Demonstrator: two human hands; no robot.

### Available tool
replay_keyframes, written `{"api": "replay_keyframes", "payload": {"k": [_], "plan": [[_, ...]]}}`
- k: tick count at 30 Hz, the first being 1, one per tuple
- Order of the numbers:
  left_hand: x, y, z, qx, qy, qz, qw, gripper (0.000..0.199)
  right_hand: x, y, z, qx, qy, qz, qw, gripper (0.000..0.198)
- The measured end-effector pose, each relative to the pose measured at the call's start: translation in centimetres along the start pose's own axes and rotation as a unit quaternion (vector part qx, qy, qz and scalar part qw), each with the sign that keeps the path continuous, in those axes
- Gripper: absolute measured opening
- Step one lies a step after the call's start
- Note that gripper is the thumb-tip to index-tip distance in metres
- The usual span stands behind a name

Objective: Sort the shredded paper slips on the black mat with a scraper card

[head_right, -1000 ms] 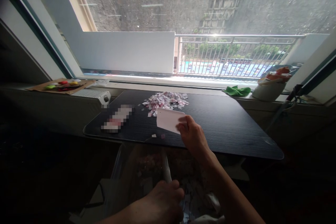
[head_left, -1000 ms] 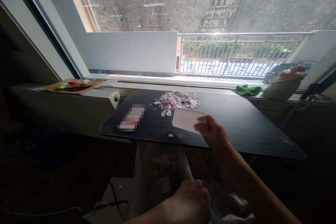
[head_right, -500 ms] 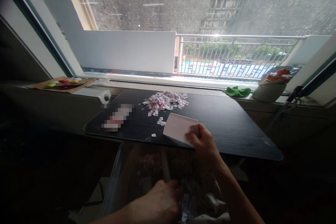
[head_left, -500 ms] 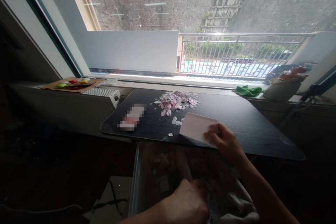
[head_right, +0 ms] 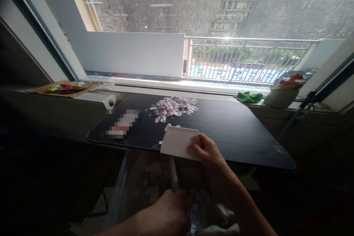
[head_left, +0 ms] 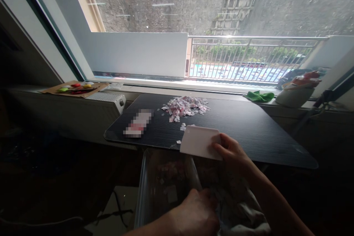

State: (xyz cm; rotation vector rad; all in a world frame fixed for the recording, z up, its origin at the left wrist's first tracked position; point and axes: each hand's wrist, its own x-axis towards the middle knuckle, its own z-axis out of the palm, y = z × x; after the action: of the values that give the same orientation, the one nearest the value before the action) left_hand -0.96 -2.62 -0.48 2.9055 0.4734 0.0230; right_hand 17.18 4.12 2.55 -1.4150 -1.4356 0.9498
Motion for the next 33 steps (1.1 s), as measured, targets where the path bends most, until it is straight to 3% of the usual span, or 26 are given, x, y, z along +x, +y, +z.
{"api": "replay_keyframes", "payload": {"k": [4,7,11,16,21,24,29,33], "plan": [[0.3,-0.2,1.0,0.002,-0.014,0.009,1.000,0.015,0.3,-0.8,0.5,-0.029,0.069,-0.024,0.997,0.021],[0.5,-0.3,1.4,0.003,-0.016,0.006,1.000,0.015,0.5,-1.3,0.9,-0.056,0.074,-0.045,0.995,0.018],[0.5,-0.3,1.0,-0.012,-0.032,0.007,0.999,0.016,0.8,-1.3,-0.7,-0.159,0.076,-0.037,0.984,0.017],[0.6,-0.3,0.7,-0.016,-0.039,0.000,0.999,0.014,1.9,-1.7,-2.2,-0.197,0.176,-0.047,0.963,0.022],[0.6,-0.3,0.7,-0.011,-0.040,0.004,0.999,0.017,3.4,-2.3,-0.8,-0.202,0.145,-0.065,0.966,0.019],[0.5,-0.3,0.4,-0.014,-0.042,0.003,0.999,0.017,3.0,-2.2,-1.4,-0.233,0.127,-0.044,0.963,0.017],[0.3,-0.2,-0.1,-0.022,-0.040,-0.005,0.999,0.015,2.0,-1.7,-3.8,-0.228,0.204,-0.029,0.952,0.022],[0.1,-0.2,0.0,-0.020,-0.033,-0.004,0.999,0.015,2.7,-1.7,-3.6,-0.188,0.206,-0.035,0.960,0.022]]}}
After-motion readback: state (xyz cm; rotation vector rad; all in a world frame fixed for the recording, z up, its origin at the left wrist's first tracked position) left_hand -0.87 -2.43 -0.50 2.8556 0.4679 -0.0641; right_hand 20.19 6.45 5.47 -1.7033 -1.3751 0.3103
